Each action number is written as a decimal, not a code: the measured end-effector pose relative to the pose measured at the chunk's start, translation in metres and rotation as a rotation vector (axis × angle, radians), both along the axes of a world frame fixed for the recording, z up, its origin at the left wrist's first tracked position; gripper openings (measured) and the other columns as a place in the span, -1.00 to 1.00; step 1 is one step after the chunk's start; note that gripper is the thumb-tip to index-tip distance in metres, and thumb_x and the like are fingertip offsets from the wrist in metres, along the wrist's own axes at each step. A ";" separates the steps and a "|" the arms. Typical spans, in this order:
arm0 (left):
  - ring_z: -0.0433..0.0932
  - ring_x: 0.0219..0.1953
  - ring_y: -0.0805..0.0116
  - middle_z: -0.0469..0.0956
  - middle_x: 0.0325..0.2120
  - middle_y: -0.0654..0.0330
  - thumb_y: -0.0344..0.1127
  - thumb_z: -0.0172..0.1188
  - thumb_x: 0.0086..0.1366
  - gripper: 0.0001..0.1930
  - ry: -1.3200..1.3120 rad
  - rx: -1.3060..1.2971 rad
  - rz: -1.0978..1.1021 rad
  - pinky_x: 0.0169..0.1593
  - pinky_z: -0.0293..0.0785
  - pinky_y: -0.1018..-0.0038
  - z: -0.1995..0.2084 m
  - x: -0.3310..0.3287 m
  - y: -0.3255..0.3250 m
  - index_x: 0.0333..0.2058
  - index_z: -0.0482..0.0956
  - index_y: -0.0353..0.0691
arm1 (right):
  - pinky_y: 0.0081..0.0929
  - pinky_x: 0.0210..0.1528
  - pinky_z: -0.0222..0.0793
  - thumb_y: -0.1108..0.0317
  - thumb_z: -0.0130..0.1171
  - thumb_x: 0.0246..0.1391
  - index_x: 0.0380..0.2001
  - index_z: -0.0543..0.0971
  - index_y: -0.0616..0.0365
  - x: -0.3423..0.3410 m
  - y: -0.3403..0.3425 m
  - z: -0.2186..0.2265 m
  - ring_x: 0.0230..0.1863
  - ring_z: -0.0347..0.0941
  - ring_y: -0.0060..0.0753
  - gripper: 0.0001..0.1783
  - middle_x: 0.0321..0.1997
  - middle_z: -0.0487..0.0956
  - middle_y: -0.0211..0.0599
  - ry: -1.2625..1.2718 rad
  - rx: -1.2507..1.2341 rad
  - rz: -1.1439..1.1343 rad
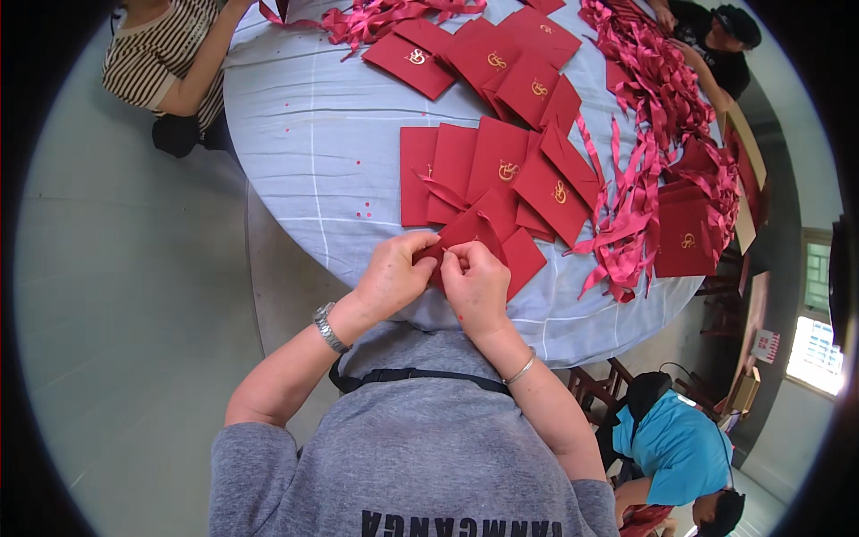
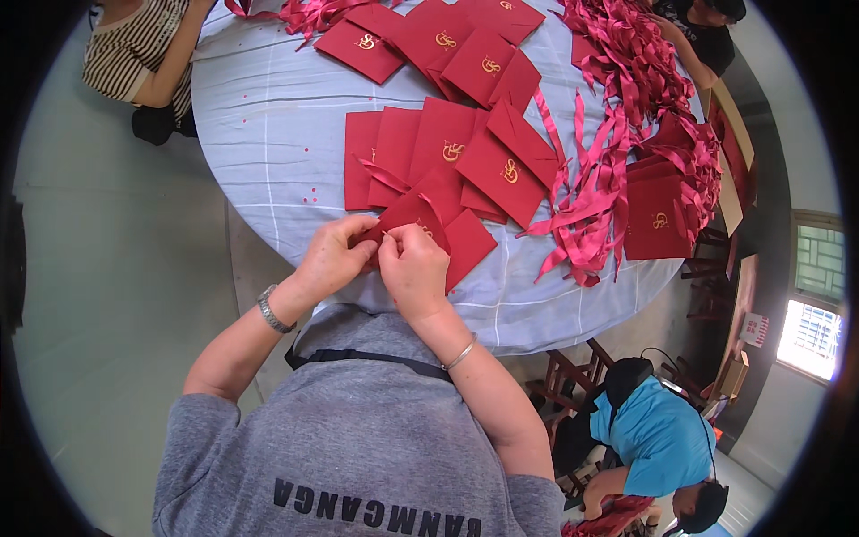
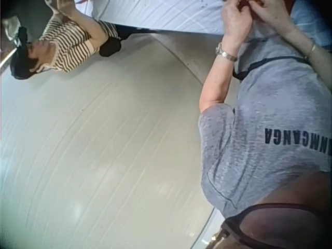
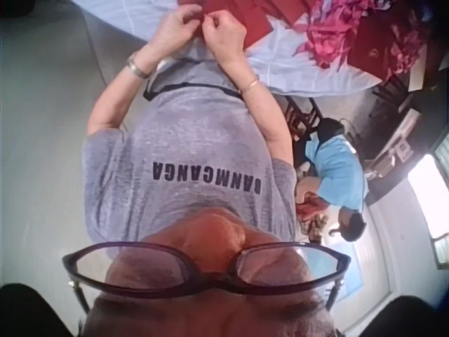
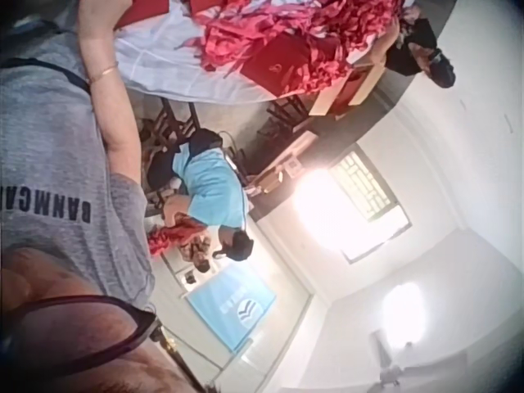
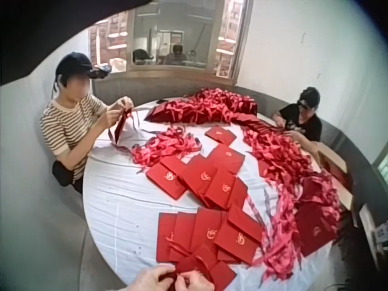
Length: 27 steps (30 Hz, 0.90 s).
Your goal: The person assembles gift bags by threading ribbon handles through paper bags by hand.
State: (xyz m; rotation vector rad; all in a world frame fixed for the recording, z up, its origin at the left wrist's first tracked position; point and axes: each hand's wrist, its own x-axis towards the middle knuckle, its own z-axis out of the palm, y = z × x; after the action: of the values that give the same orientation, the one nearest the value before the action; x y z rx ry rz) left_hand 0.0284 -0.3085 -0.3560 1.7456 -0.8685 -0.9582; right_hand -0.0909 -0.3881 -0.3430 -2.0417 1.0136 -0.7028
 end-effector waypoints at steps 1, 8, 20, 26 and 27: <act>0.59 -0.41 0.41 0.62 -0.36 0.04 -0.57 0.12 0.16 -0.72 -0.019 -0.040 0.028 -0.31 0.51 0.49 -0.005 -0.003 0.002 -0.11 0.54 -0.40 | -0.31 -0.49 0.46 0.43 0.20 -0.03 -0.50 0.56 0.20 0.000 0.001 0.000 -0.55 0.54 -0.19 -0.93 -0.56 0.57 -0.15 -0.003 -0.001 -0.001; 0.60 -0.35 0.39 0.61 -0.32 -0.04 -0.57 0.10 0.16 -0.70 -0.324 -0.205 -0.117 -0.26 0.51 0.45 0.014 -0.002 -0.003 -0.09 0.50 -0.39 | -0.24 -0.45 0.45 0.46 0.21 -0.04 -0.51 0.54 0.20 -0.002 0.001 -0.003 -0.48 0.54 -0.09 -0.94 -0.54 0.55 -0.11 0.122 -0.199 0.092; 0.58 -0.41 0.19 0.53 -0.51 0.03 -0.51 0.12 0.14 -0.79 0.298 0.160 0.098 -0.30 0.50 0.36 0.011 -0.004 0.000 -0.21 0.52 -0.37 | -0.23 -0.47 0.47 0.40 0.16 0.00 -0.52 0.54 0.15 -0.006 0.001 0.002 -0.50 0.54 -0.11 -0.91 -0.54 0.57 -0.15 0.079 -0.164 0.124; 0.52 -0.34 0.10 0.51 -0.47 0.04 -0.53 0.15 0.12 -0.95 -0.622 -0.168 0.122 -0.26 0.44 0.28 0.026 -0.021 -0.004 -0.41 0.56 -0.34 | -0.23 -0.49 0.46 0.42 0.14 0.01 -0.52 0.54 0.14 -0.007 0.007 0.004 -0.51 0.54 -0.12 -0.93 -0.54 0.56 -0.16 0.078 -0.243 0.150; 0.49 -0.34 0.05 0.48 -0.50 0.04 -0.52 0.16 0.08 -0.97 -0.608 -0.171 0.148 -0.25 0.41 0.25 0.027 -0.025 -0.005 -0.45 0.55 -0.32 | -0.23 -0.49 0.46 0.42 0.14 0.01 -0.51 0.54 0.14 -0.007 0.008 0.004 -0.51 0.54 -0.12 -0.93 -0.54 0.56 -0.15 0.068 -0.258 0.151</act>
State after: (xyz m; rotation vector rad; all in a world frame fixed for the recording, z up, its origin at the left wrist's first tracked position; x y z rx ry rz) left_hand 0.0037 -0.3135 -0.3289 1.9445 -1.1393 -0.2357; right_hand -0.0983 -0.3803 -0.3393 -2.3514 0.8298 -0.7185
